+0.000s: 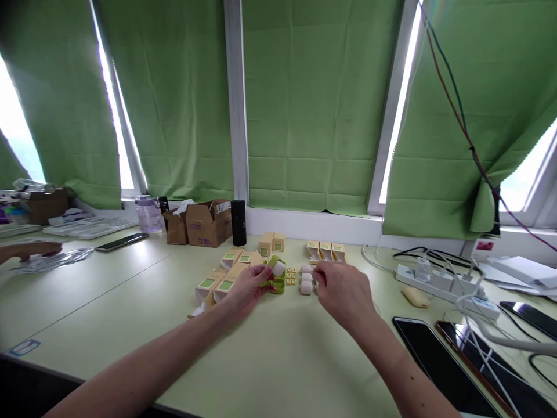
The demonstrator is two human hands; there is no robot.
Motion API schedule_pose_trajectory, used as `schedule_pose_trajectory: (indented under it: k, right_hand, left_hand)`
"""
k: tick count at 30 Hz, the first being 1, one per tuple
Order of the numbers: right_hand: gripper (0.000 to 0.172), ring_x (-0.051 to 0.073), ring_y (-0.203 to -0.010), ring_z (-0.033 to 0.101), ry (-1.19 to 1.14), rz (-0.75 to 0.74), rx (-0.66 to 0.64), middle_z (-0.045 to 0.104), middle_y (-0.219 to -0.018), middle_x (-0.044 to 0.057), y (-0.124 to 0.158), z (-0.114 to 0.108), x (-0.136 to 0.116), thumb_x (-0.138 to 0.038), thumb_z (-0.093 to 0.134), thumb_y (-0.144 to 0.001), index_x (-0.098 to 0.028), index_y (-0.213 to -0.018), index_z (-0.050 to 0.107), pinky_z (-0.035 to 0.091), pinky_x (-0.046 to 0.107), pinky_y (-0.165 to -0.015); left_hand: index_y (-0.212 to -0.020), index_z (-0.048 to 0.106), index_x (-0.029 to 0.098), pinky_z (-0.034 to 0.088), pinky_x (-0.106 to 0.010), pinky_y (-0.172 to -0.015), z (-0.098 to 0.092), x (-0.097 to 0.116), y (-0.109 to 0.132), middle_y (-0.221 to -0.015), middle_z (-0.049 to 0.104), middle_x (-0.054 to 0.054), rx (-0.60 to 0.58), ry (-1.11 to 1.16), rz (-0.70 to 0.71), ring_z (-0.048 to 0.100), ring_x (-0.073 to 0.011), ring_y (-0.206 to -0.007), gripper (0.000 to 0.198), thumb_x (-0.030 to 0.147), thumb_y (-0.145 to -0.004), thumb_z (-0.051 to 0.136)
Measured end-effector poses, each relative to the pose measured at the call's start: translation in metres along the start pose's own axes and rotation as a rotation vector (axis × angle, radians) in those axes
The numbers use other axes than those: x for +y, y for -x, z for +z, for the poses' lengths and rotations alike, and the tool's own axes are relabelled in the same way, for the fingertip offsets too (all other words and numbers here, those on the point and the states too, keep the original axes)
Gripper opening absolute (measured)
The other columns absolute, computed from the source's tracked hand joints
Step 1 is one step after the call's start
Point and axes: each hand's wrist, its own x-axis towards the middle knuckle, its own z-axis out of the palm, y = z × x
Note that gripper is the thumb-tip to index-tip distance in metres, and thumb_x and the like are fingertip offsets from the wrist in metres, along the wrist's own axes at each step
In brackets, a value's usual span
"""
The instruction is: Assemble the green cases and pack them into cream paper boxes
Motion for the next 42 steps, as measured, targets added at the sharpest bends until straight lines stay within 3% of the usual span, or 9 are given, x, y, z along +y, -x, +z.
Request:
schedule_pose_trajectory:
  k: [4,11,14,20,25,29,33,36,42]
  right_hand:
    - [0.025,0.024,-0.081,0.07,0.269,0.042,-0.114,0.079,-0.089,0.006,0.009,-0.018,0.029,-0.019,0.056,-0.096,-0.028,-0.086,0.078,0.029,0.031,-0.058]
    - [0.022,0.032,-0.112,0.067,0.459,-0.029,-0.284,0.079,-0.102,0.011,0.038,-0.006,0.09,-0.012,0.068,-0.088,-0.024,-0.099,0.082,0.043,0.035,-0.078]
    - [0.028,0.033,-0.113,0.064,0.491,-0.046,-0.336,0.076,-0.108,0.011,0.046,-0.001,0.092,-0.006,0.067,-0.084,-0.025,-0.097,0.082,0.043,0.036,-0.082]
    - [0.028,0.029,-0.11,0.063,0.436,-0.039,-0.365,0.072,-0.106,0.012,0.044,-0.006,0.075,-0.001,0.058,-0.086,-0.021,-0.086,0.077,0.039,0.03,-0.069]
    - [0.016,0.027,-0.105,0.066,0.056,-0.086,-0.195,0.073,-0.103,0.008,0.032,-0.014,0.06,-0.01,0.059,-0.089,-0.023,-0.084,0.068,0.047,0.032,-0.076]
    - [0.004,0.025,-0.093,0.068,-0.422,-0.052,-0.176,0.073,-0.098,0.004,0.011,0.005,0.031,-0.022,0.064,-0.084,-0.024,-0.082,0.062,0.051,0.035,-0.077]
    - [0.035,0.025,-0.091,0.072,-1.137,0.1,-0.246,0.074,-0.097,0.004,-0.012,0.043,0.003,-0.032,0.085,-0.066,-0.024,-0.089,0.06,0.056,0.036,-0.076]
    - [0.058,0.025,-0.093,0.074,-1.588,0.193,-0.277,0.077,-0.103,0.005,-0.019,0.066,-0.009,-0.027,0.096,-0.054,-0.025,-0.101,0.063,0.058,0.039,-0.081]
    - [0.047,0.024,-0.093,0.072,-1.838,0.253,-0.356,0.077,-0.106,0.007,-0.004,0.087,-0.015,-0.031,0.091,-0.064,-0.025,-0.108,0.074,0.056,0.035,-0.071]
  left_hand:
    - [-0.084,0.079,0.01,0.052,-0.033,-0.072,-0.002,0.0,-0.002,-0.088,0.07,-0.01,0.025,0.013,0.007,0.062,-0.0168,-0.078,0.054,0.057,-0.065,0.097]
    - [-0.087,0.08,0.011,0.049,-0.032,-0.072,-0.007,-0.004,-0.009,-0.081,0.064,-0.005,0.058,0.023,0.02,0.057,-0.0149,-0.075,0.058,0.059,-0.06,0.098]
    - [-0.087,0.08,0.01,0.048,-0.033,-0.072,-0.006,-0.005,-0.01,-0.08,0.063,-0.005,0.053,0.013,0.026,0.057,-0.015,-0.075,0.059,0.06,-0.061,0.098]
    - [-0.088,0.08,0.011,0.048,-0.032,-0.072,-0.006,-0.005,-0.01,-0.082,0.063,-0.005,0.084,0.007,0.032,0.057,-0.0147,-0.076,0.06,0.06,-0.059,0.099]
    - [-0.088,0.08,0.012,0.05,-0.031,-0.073,-0.008,-0.004,-0.01,-0.084,0.066,-0.006,0.082,-0.006,0.054,0.059,-0.0148,-0.077,0.056,0.061,-0.065,0.096]
    - [-0.093,0.081,0.013,0.051,-0.029,-0.073,-0.008,-0.001,-0.008,-0.088,0.071,-0.007,0.103,-0.021,0.087,0.063,-0.0164,-0.08,0.058,0.061,-0.064,0.096]
    - [-0.094,0.08,0.014,0.052,-0.028,-0.073,-0.008,0.001,-0.008,-0.091,0.074,-0.008,0.144,-0.042,0.141,0.065,-0.0175,-0.083,0.058,0.061,-0.064,0.096]
    - [-0.097,0.08,0.014,0.054,-0.028,-0.073,-0.01,0.001,-0.009,-0.096,0.076,-0.009,0.184,-0.064,0.161,0.068,-0.0193,-0.087,0.06,0.062,-0.064,0.095]
    - [-0.099,0.08,0.013,0.054,-0.026,-0.072,-0.011,-0.001,-0.011,-0.101,0.077,-0.01,0.187,-0.087,0.172,0.068,-0.0183,-0.087,0.061,0.061,-0.064,0.095]
